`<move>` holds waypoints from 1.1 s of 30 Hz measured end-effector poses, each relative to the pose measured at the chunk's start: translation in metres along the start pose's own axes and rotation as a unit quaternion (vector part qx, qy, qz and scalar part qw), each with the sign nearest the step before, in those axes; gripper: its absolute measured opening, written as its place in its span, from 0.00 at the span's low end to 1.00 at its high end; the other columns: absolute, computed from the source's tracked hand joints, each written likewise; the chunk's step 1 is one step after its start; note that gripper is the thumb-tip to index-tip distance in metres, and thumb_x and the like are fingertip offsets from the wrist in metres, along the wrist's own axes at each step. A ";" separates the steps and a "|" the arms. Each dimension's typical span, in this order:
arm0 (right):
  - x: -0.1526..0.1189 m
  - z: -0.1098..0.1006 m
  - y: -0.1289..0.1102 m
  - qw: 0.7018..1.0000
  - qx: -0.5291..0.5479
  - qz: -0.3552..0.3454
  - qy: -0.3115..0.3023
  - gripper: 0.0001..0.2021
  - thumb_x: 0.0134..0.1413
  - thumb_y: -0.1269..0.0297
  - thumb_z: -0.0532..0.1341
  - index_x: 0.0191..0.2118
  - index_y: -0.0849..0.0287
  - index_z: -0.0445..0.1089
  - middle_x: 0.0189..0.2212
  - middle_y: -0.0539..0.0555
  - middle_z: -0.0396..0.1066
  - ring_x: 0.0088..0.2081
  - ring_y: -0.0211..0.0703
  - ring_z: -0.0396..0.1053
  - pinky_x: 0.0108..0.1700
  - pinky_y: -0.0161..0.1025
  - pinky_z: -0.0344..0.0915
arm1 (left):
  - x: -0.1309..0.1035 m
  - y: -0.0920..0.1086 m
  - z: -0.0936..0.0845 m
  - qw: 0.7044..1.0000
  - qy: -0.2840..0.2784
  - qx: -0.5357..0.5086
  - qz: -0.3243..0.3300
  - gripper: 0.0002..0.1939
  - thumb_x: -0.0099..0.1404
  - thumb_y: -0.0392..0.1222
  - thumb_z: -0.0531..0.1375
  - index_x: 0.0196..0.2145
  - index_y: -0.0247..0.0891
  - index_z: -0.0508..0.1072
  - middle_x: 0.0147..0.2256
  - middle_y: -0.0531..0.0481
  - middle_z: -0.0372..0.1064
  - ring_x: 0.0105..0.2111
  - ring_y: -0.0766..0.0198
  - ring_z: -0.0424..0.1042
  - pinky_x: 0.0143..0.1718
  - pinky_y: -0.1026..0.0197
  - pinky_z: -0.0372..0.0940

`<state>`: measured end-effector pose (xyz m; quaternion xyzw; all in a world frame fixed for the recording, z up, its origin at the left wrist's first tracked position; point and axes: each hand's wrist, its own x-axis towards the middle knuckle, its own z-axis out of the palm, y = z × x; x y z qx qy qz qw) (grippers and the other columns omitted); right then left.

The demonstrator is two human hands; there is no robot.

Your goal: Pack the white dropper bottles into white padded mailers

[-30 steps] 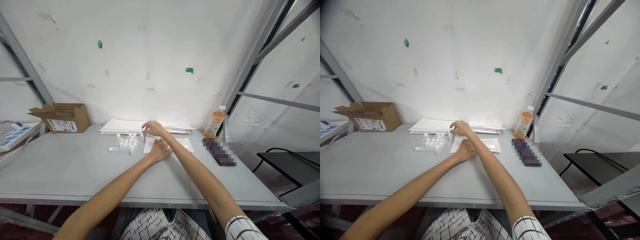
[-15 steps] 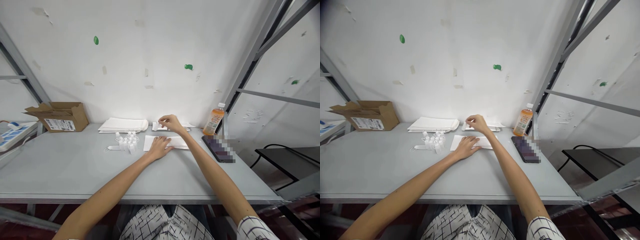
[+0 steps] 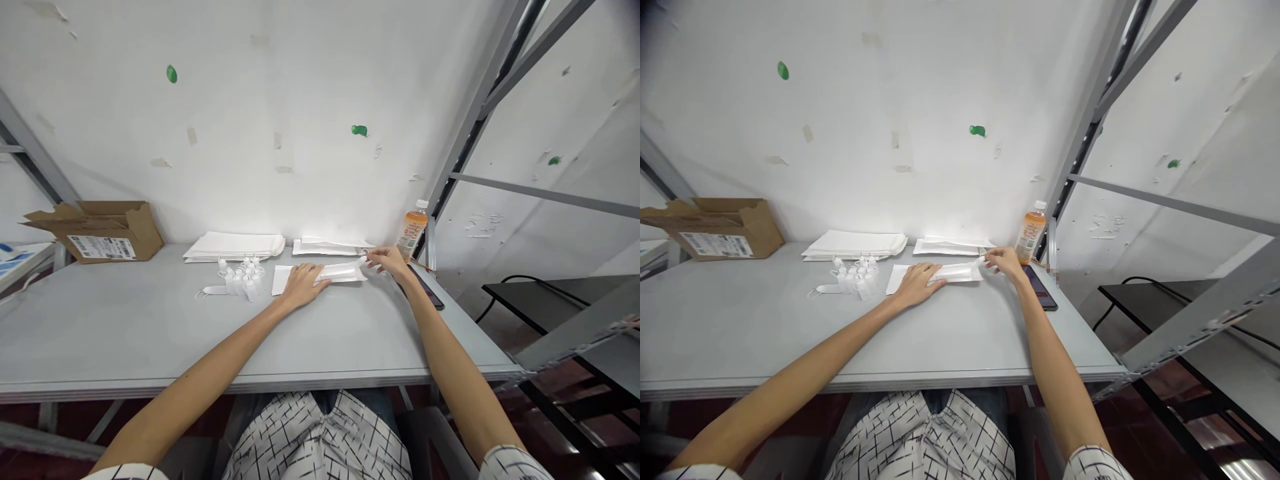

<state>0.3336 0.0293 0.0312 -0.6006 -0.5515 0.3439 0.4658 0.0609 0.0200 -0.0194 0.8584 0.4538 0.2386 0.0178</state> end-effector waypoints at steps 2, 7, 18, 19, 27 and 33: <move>0.000 0.002 0.000 1.000 0.001 0.007 -0.004 0.08 0.45 0.65 0.69 0.29 0.64 0.73 0.32 0.60 0.76 0.28 0.41 0.75 0.20 0.29 0.62 | 0.000 0.001 -0.001 1.000 0.003 0.002 -0.001 0.22 0.72 0.55 0.53 0.55 0.41 0.70 0.50 0.43 0.71 0.53 0.52 0.67 0.55 0.48 0.59; -0.002 0.008 0.002 0.995 0.005 0.020 -0.101 0.09 0.36 0.65 0.69 0.27 0.64 0.75 0.26 0.57 0.75 0.28 0.41 0.73 0.22 0.30 0.59 | -0.001 0.003 -0.002 1.000 0.004 0.002 0.005 0.22 0.71 0.55 0.55 0.55 0.39 0.70 0.50 0.42 0.71 0.53 0.50 0.67 0.55 0.47 0.60; -0.013 0.022 -0.002 0.960 -0.096 -0.041 -0.259 0.06 0.33 0.67 0.57 0.14 0.61 0.64 0.12 0.43 0.54 0.19 0.29 0.47 0.22 0.32 0.42 | 0.000 -0.003 0.002 1.000 -0.002 -0.005 0.025 0.23 0.70 0.55 0.55 0.57 0.42 0.69 0.52 0.42 0.70 0.54 0.50 0.66 0.57 0.47 0.60; -0.013 0.023 -0.003 0.959 -0.098 -0.044 -0.262 0.06 0.33 0.68 0.57 0.13 0.61 0.63 0.11 0.44 0.54 0.19 0.29 0.48 0.22 0.32 0.42 | 0.000 -0.004 0.002 1.000 -0.002 -0.006 0.027 0.23 0.70 0.55 0.54 0.58 0.42 0.68 0.52 0.42 0.69 0.55 0.50 0.66 0.57 0.47 0.60; -0.010 0.018 -0.001 0.970 -0.079 0.009 -0.231 0.09 0.34 0.68 0.61 0.27 0.62 0.76 0.16 0.49 0.67 0.20 0.34 0.61 0.20 0.30 0.44 | 0.000 -0.003 0.001 1.000 -0.014 -0.005 0.027 0.26 0.70 0.55 0.55 0.58 0.37 0.68 0.54 0.39 0.68 0.56 0.48 0.65 0.58 0.45 0.59; -0.010 0.021 0.000 0.963 -0.041 0.006 -0.265 0.12 0.36 0.69 0.60 0.31 0.65 0.77 0.15 0.50 0.70 0.18 0.33 0.63 0.20 0.29 0.50 | 0.000 -0.005 0.003 0.999 -0.009 -0.004 0.035 0.25 0.70 0.56 0.55 0.58 0.41 0.68 0.54 0.41 0.68 0.56 0.49 0.65 0.58 0.45 0.59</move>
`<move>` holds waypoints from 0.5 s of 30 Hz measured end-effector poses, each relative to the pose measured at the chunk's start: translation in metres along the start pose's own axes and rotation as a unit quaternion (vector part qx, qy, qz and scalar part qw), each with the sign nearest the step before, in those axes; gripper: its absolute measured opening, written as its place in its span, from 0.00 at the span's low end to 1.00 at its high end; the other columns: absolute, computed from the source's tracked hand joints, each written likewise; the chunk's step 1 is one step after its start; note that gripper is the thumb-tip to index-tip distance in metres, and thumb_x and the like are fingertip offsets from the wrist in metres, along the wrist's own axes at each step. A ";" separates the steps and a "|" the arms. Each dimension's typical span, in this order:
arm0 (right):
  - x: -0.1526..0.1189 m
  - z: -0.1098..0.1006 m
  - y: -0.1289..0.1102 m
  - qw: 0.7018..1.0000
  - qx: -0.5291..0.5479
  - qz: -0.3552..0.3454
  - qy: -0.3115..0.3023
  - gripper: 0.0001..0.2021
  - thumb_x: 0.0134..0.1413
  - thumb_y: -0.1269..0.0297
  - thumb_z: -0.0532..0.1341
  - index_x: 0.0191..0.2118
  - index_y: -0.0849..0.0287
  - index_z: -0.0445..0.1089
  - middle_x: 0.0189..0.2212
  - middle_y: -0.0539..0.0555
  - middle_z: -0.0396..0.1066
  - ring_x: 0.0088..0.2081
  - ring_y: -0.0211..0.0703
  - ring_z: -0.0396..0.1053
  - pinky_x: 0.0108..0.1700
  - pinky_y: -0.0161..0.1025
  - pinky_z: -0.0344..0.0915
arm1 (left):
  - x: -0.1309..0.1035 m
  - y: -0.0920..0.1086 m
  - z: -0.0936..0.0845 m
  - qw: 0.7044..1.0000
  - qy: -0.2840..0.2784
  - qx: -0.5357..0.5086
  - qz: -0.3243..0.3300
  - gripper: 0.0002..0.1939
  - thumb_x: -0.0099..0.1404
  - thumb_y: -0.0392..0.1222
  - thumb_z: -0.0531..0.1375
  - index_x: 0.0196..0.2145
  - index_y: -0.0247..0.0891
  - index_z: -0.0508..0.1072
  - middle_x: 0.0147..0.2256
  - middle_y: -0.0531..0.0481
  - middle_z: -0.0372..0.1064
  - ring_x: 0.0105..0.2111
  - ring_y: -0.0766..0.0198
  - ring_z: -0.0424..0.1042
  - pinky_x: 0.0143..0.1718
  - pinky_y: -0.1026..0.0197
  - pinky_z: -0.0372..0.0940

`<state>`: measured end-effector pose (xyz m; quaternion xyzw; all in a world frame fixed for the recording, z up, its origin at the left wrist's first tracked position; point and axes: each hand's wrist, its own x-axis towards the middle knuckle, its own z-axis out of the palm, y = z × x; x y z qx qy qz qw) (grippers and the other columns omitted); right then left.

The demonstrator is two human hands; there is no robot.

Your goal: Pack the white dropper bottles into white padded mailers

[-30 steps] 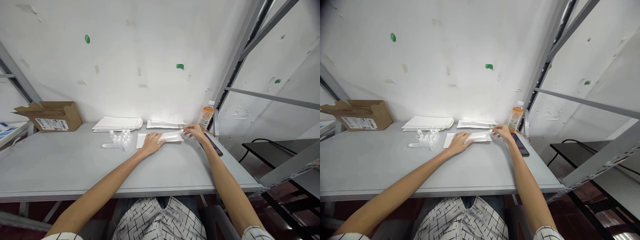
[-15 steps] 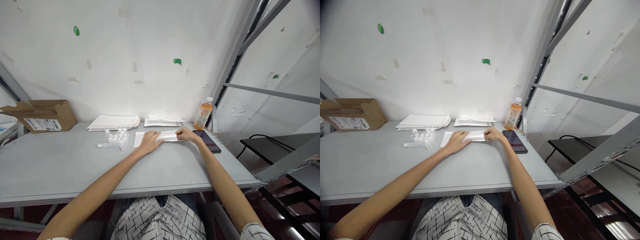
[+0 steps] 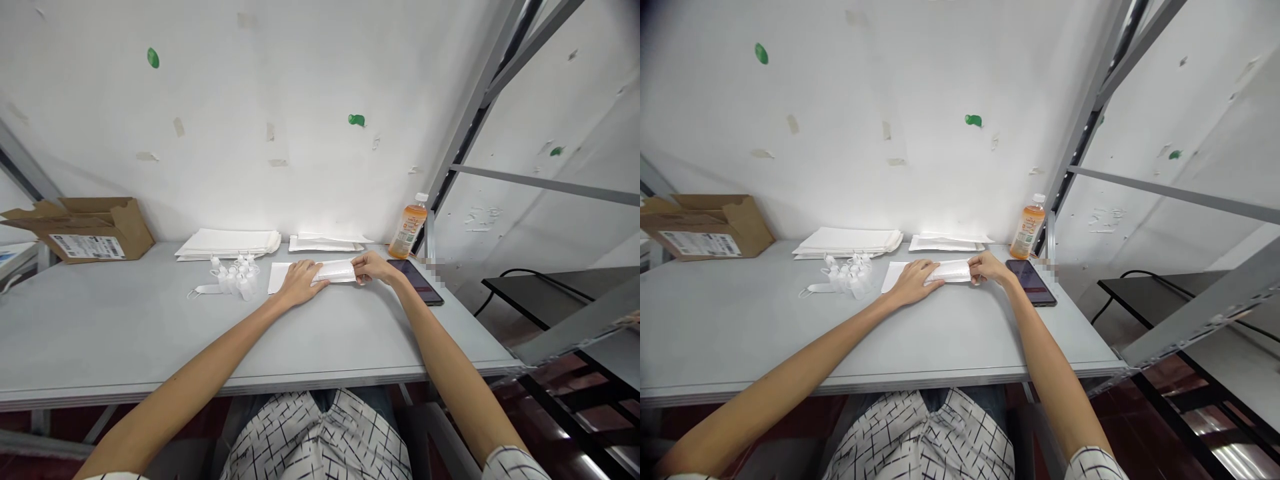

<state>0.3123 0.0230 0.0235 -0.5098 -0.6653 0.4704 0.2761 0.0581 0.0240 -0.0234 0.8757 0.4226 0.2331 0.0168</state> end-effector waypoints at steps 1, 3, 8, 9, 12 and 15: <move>0.000 0.000 0.000 1.000 0.003 -0.002 -0.003 0.12 0.36 0.69 0.61 0.31 0.65 0.77 0.15 0.50 0.70 0.18 0.34 0.64 0.19 0.29 0.51 | 0.000 0.000 0.000 1.000 -0.001 0.001 0.000 0.25 0.70 0.56 0.55 0.58 0.41 0.68 0.54 0.41 0.68 0.56 0.49 0.65 0.58 0.45 0.59; -0.001 -0.001 -0.001 1.000 0.005 -0.003 -0.007 0.12 0.37 0.68 0.61 0.31 0.65 0.76 0.15 0.50 0.71 0.18 0.34 0.65 0.19 0.29 0.51 | 0.000 -0.001 0.000 1.000 -0.001 0.002 0.001 0.25 0.70 0.56 0.55 0.58 0.41 0.68 0.54 0.41 0.68 0.56 0.49 0.65 0.58 0.45 0.59; -0.002 -0.001 -0.002 1.000 0.014 -0.002 -0.002 0.11 0.38 0.68 0.62 0.32 0.65 0.76 0.15 0.49 0.70 0.18 0.36 0.68 0.18 0.29 0.52 | 0.001 0.000 -0.001 1.000 -0.004 0.004 -0.002 0.25 0.70 0.57 0.54 0.58 0.41 0.68 0.54 0.41 0.68 0.56 0.49 0.65 0.57 0.46 0.60; -0.002 -0.001 -0.002 1.000 0.021 -0.004 -0.005 0.12 0.38 0.67 0.62 0.33 0.65 0.76 0.15 0.49 0.69 0.18 0.36 0.68 0.18 0.29 0.52 | 0.001 0.000 -0.001 1.000 -0.003 0.003 -0.002 0.25 0.70 0.57 0.54 0.58 0.41 0.68 0.54 0.41 0.68 0.55 0.49 0.65 0.57 0.46 0.60; -0.005 0.001 -0.005 0.999 0.043 -0.014 -0.021 0.14 0.39 0.67 0.63 0.37 0.64 0.75 0.16 0.47 0.68 0.17 0.35 0.67 0.18 0.29 0.51 | 0.001 0.001 -0.003 1.000 0.003 0.000 -0.006 0.25 0.70 0.56 0.54 0.58 0.41 0.68 0.53 0.41 0.69 0.55 0.50 0.66 0.57 0.47 0.60; -0.008 0.003 -0.008 0.997 0.055 -0.022 -0.046 0.15 0.41 0.67 0.63 0.40 0.64 0.73 0.16 0.45 0.67 0.15 0.32 0.63 0.17 0.29 0.50 | 0.001 0.002 -0.004 1.000 0.010 -0.002 -0.010 0.24 0.70 0.55 0.55 0.58 0.39 0.68 0.53 0.41 0.69 0.55 0.49 0.66 0.56 0.47 0.61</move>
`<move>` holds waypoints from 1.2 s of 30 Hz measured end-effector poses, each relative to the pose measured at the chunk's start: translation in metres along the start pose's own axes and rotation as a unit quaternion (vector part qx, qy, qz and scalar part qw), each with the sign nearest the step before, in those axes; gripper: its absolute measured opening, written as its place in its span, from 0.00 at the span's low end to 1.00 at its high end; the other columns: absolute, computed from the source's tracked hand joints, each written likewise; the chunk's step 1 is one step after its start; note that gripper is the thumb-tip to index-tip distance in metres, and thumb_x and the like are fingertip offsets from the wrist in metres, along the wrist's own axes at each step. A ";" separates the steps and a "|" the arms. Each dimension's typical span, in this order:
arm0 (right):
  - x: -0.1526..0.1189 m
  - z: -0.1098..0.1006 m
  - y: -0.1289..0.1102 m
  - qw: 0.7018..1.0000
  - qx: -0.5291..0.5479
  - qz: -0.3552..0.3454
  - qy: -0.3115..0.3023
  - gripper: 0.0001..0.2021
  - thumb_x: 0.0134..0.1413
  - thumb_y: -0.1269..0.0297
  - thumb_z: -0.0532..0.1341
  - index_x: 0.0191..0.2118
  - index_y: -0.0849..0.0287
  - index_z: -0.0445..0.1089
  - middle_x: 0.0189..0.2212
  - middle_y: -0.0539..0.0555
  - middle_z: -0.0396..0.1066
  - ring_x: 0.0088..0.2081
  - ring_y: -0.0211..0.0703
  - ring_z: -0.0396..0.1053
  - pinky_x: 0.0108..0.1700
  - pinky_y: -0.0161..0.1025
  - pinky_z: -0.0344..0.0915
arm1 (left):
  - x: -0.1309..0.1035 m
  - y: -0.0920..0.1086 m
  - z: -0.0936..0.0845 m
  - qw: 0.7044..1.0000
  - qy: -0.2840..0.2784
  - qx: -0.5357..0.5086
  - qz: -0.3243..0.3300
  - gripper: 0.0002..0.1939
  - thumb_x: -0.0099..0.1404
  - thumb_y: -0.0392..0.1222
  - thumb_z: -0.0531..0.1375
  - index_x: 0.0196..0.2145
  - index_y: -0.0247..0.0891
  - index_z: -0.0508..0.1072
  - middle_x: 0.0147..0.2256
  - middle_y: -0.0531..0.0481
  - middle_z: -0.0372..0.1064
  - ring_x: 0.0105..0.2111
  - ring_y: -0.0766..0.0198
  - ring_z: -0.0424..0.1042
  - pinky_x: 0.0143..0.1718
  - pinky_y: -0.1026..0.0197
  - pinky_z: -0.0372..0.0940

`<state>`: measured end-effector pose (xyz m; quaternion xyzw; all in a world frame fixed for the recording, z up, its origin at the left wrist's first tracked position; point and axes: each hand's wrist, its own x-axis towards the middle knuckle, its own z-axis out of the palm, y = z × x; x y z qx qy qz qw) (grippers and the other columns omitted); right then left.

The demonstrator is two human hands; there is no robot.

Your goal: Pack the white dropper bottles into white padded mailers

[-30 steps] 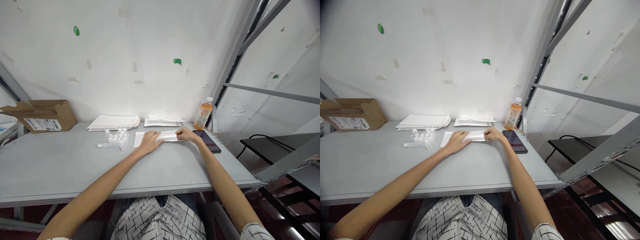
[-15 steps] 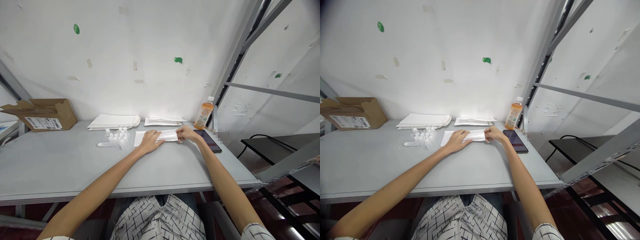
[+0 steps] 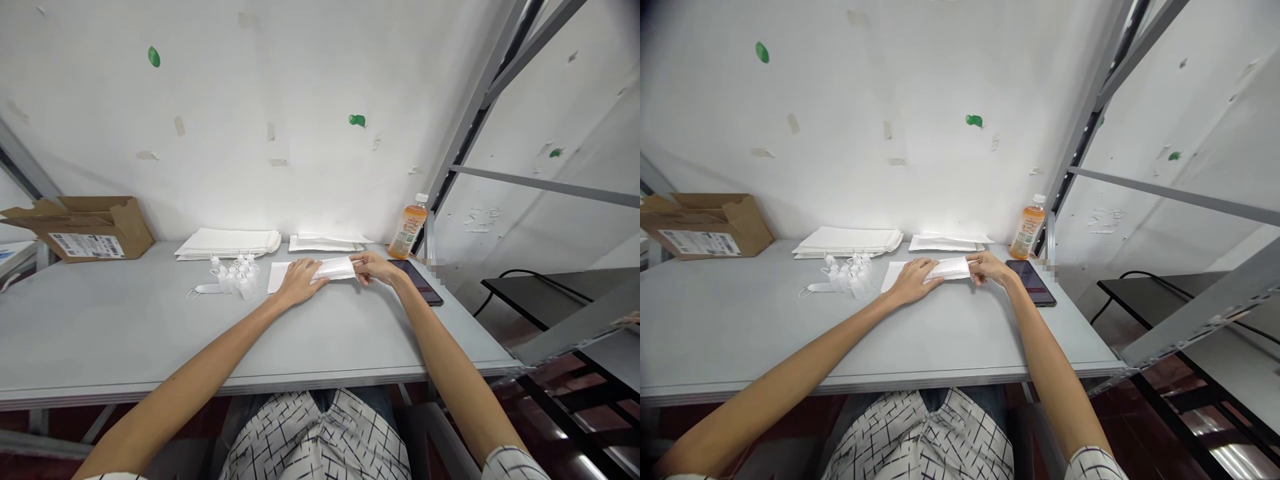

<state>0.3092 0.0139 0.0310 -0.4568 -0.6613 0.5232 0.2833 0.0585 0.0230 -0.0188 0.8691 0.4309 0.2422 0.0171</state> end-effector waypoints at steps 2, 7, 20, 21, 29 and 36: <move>-0.001 0.001 -0.001 1.000 0.007 -0.001 -0.018 0.15 0.42 0.67 0.64 0.40 0.63 0.72 0.16 0.44 0.67 0.14 0.30 0.60 0.17 0.29 0.49 | 0.000 0.001 -0.001 1.000 0.004 -0.001 0.003 0.24 0.70 0.55 0.55 0.58 0.40 0.68 0.53 0.41 0.69 0.55 0.49 0.66 0.56 0.47 0.61; 0.001 -0.003 -0.001 0.998 0.014 -0.001 0.060 0.15 0.40 0.66 0.68 0.37 0.65 0.73 0.15 0.45 0.66 0.12 0.29 0.57 0.16 0.31 0.50 | 0.000 0.003 -0.002 1.000 0.021 -0.003 -0.001 0.22 0.71 0.54 0.55 0.56 0.40 0.70 0.51 0.42 0.70 0.54 0.49 0.67 0.55 0.47 0.62; 0.000 -0.007 -0.017 0.955 0.057 -0.073 0.282 0.20 0.41 0.48 0.71 0.26 0.63 0.71 0.22 0.53 0.71 0.13 0.29 0.58 0.14 0.31 0.41 | 0.003 0.010 -0.008 0.987 0.154 -0.044 -0.015 0.18 0.74 0.50 0.52 0.55 0.41 0.71 0.52 0.44 0.71 0.55 0.53 0.68 0.57 0.49 0.61; -0.001 -0.005 -0.018 0.965 0.050 -0.058 0.251 0.19 0.40 0.50 0.71 0.25 0.63 0.71 0.23 0.54 0.72 0.13 0.31 0.61 0.13 0.31 0.41 | 0.003 0.010 -0.007 0.987 0.154 -0.040 -0.010 0.19 0.74 0.50 0.51 0.55 0.41 0.71 0.52 0.43 0.70 0.55 0.53 0.68 0.57 0.49 0.61; -0.005 -0.011 -0.025 0.944 0.137 -0.144 0.265 0.08 0.39 0.63 0.68 0.24 0.62 0.70 0.17 0.51 0.68 0.17 0.39 0.68 0.15 0.32 0.54 | 0.003 0.012 -0.012 0.985 0.172 0.008 0.017 0.39 0.64 0.65 0.58 0.65 0.39 0.60 0.65 0.34 0.55 0.65 0.45 0.55 0.65 0.43 0.50; -0.004 -0.010 -0.022 0.930 0.184 -0.161 0.273 0.09 0.39 0.63 0.69 0.23 0.61 0.69 0.17 0.49 0.67 0.16 0.35 0.63 0.14 0.32 0.56 | 0.003 0.009 -0.014 0.995 0.097 0.011 -0.016 0.53 0.56 0.65 0.65 0.70 0.44 0.47 0.68 0.35 0.48 0.67 0.40 0.49 0.65 0.38 0.45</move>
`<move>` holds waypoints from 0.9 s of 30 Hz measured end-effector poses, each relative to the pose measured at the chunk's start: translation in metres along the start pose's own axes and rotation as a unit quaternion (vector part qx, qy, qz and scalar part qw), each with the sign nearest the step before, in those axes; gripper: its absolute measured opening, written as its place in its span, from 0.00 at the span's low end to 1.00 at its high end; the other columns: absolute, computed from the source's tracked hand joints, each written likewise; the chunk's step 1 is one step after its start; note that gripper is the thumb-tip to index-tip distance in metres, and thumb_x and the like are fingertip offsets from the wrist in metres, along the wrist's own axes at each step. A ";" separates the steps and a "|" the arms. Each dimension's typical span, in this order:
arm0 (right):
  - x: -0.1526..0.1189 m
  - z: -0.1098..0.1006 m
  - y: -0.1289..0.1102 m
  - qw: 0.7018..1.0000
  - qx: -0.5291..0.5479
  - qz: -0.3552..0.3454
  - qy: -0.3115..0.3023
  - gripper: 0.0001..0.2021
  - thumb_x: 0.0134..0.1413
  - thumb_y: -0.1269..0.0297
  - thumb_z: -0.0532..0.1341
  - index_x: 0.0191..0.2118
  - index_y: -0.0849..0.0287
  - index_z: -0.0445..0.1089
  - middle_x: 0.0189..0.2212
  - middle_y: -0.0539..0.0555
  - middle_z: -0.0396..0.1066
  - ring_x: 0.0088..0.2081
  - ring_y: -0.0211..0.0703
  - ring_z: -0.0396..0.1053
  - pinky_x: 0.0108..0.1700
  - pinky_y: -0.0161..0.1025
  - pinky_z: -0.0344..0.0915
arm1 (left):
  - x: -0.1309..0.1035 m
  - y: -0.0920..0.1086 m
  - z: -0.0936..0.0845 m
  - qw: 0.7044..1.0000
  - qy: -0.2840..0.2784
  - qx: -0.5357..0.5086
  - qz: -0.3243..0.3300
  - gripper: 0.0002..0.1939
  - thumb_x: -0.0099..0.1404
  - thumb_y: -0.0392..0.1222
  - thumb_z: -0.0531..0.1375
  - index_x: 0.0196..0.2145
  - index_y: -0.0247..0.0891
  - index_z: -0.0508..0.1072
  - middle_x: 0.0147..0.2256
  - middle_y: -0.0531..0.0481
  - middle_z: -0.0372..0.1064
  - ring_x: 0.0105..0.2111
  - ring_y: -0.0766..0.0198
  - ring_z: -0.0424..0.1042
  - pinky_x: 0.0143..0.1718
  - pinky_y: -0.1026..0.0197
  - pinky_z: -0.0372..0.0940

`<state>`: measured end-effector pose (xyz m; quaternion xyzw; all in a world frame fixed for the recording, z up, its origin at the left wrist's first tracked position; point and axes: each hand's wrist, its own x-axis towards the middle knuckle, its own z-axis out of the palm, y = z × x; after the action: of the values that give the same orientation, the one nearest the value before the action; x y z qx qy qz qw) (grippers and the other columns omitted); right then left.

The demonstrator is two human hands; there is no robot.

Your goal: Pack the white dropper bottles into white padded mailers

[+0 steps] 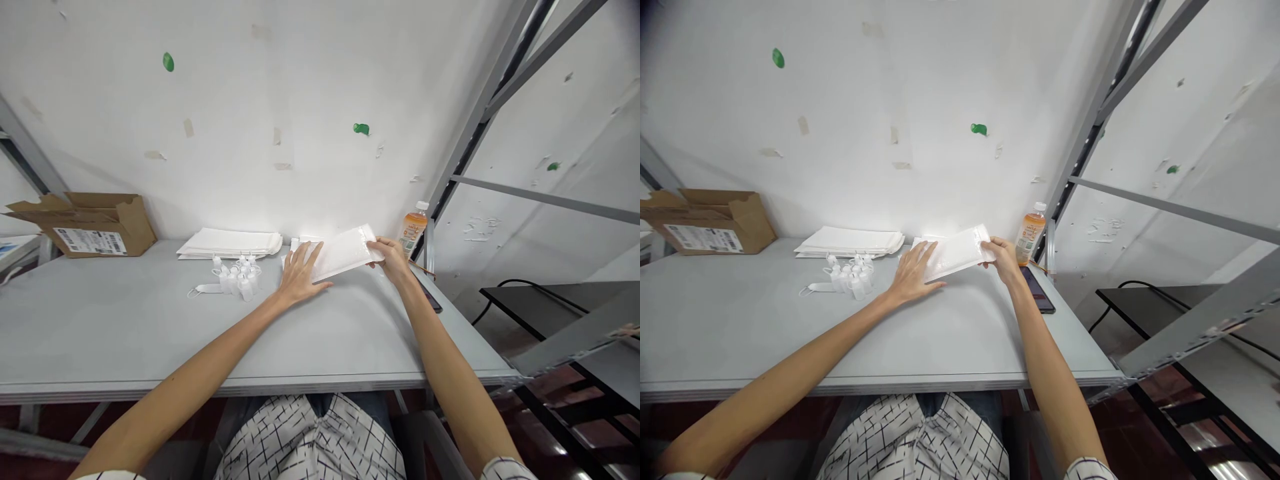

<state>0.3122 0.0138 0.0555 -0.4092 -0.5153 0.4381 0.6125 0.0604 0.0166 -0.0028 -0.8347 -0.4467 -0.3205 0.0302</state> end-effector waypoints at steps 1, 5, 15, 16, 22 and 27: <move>-0.001 0.001 0.000 1.000 0.008 -0.002 -0.009 0.10 0.39 0.63 0.69 0.23 0.61 0.69 0.17 0.49 0.67 0.16 0.35 0.63 0.15 0.32 0.57 | 0.000 0.000 0.000 1.000 -0.007 0.000 -0.003 0.52 0.57 0.63 0.65 0.70 0.44 0.46 0.67 0.36 0.50 0.66 0.40 0.50 0.65 0.37 0.45; 0.000 0.001 -0.003 0.998 0.054 -0.009 -0.024 0.15 0.43 0.55 0.70 0.25 0.61 0.70 0.18 0.50 0.69 0.16 0.36 0.65 0.16 0.33 0.59 | 0.000 -0.003 0.002 1.000 -0.005 -0.009 -0.005 0.45 0.61 0.49 0.63 0.70 0.43 0.47 0.60 0.37 0.60 0.60 0.44 0.59 0.62 0.41 0.52; -0.014 0.041 0.010 0.992 -0.079 0.031 -0.094 0.20 0.44 0.54 0.73 0.36 0.64 0.71 0.30 0.60 0.77 0.19 0.44 0.74 0.16 0.34 0.65 | 0.000 -0.004 0.004 0.999 0.019 0.026 -0.042 0.36 0.60 0.39 0.59 0.66 0.38 0.57 0.54 0.37 0.64 0.56 0.46 0.63 0.57 0.45 0.59; -0.014 0.045 0.012 0.994 -0.071 0.034 -0.080 0.18 0.45 0.56 0.73 0.36 0.64 0.70 0.29 0.59 0.77 0.19 0.43 0.74 0.16 0.33 0.64 | 0.000 -0.003 0.005 0.999 0.022 0.027 -0.037 0.37 0.61 0.43 0.60 0.67 0.37 0.55 0.56 0.35 0.63 0.58 0.44 0.62 0.58 0.44 0.58; 0.021 0.039 0.019 0.994 0.036 0.036 0.094 0.11 0.56 0.61 0.67 0.30 0.60 0.66 0.19 0.53 0.73 0.21 0.43 0.75 0.16 0.31 0.65 | 0.002 0.002 0.003 0.995 0.094 0.034 0.001 0.42 0.65 0.55 0.59 0.69 0.33 0.47 0.67 0.29 0.47 0.68 0.39 0.46 0.67 0.38 0.43; 0.052 0.042 0.034 0.982 0.049 0.096 0.158 0.13 0.59 0.60 0.66 0.28 0.58 0.64 0.19 0.54 0.73 0.24 0.43 0.77 0.23 0.32 0.72 | 0.000 0.006 0.001 0.994 0.113 0.004 0.002 0.39 0.68 0.45 0.55 0.70 0.35 0.42 0.66 0.30 0.51 0.67 0.43 0.51 0.65 0.41 0.48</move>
<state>0.2708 0.0757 0.0432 -0.4898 -0.3483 0.4498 0.6606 0.0658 0.0136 -0.0020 -0.7938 -0.4402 -0.4111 0.0839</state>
